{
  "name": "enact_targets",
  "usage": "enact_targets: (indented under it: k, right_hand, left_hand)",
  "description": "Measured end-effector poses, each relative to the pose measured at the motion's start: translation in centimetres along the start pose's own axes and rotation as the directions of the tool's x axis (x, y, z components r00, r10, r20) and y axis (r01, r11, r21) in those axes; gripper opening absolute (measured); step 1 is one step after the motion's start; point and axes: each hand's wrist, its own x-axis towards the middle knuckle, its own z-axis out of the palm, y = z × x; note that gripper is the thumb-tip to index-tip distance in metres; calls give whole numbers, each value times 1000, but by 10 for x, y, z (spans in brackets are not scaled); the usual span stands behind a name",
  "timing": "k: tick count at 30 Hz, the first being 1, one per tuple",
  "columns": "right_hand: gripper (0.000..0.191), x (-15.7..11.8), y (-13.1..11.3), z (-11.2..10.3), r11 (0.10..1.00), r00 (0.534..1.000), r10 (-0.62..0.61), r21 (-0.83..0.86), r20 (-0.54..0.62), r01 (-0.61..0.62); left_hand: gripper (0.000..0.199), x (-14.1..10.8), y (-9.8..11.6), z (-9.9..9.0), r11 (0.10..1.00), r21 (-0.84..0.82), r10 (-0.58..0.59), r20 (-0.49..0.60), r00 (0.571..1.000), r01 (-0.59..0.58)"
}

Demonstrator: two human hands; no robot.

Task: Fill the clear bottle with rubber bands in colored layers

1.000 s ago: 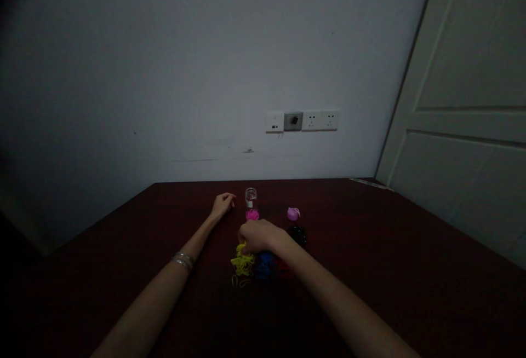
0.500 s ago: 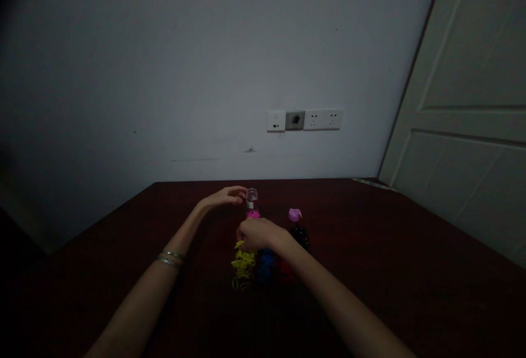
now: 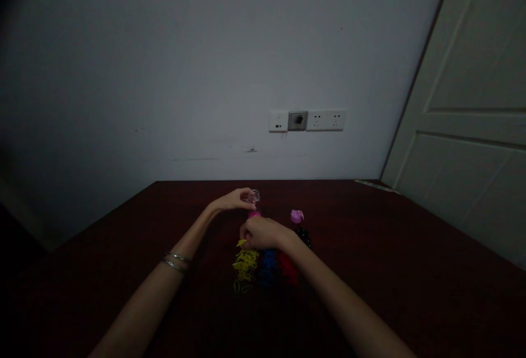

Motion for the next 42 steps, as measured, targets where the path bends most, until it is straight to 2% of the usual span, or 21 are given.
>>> enact_targets:
  k: [6,11,14,17,23,29,36,42]
  right_hand:
    - [20,1,13,-4,978,997,-65,195,-46,73]
    - [20,-10,13,-33,963,992,-12,266,-128,46]
    - [21,-12,16,-58,964,986,-5,261,-168,50]
    - [24,-4,24,-82,968,987,10,249,-158,30]
    - [20,20,34,-110,990,979,136,65,-151,-128]
    - [22,36,27,-117,978,978,183,-86,-101,-192]
    - [25,47,29,-113,961,975,215,-162,-58,-222]
    - [26,48,34,-111,963,975,215,-154,-59,-222]
  left_hand:
    - [37,1,2,0,997,-80,21,31,999,-18]
    - [39,2,0,0,997,-75,34,69,997,-29]
    - [43,2,-3,1,995,-82,59,111,992,-50]
    - [41,2,-5,1,997,-55,67,128,990,-60]
    - [34,1,-3,1,998,-2,61,138,989,-61]
    - [37,2,-3,1,999,12,29,131,991,-31]
    - [37,4,-8,-2,999,38,18,114,993,-23]
    - [39,3,-6,-2,999,45,9,122,992,-15]
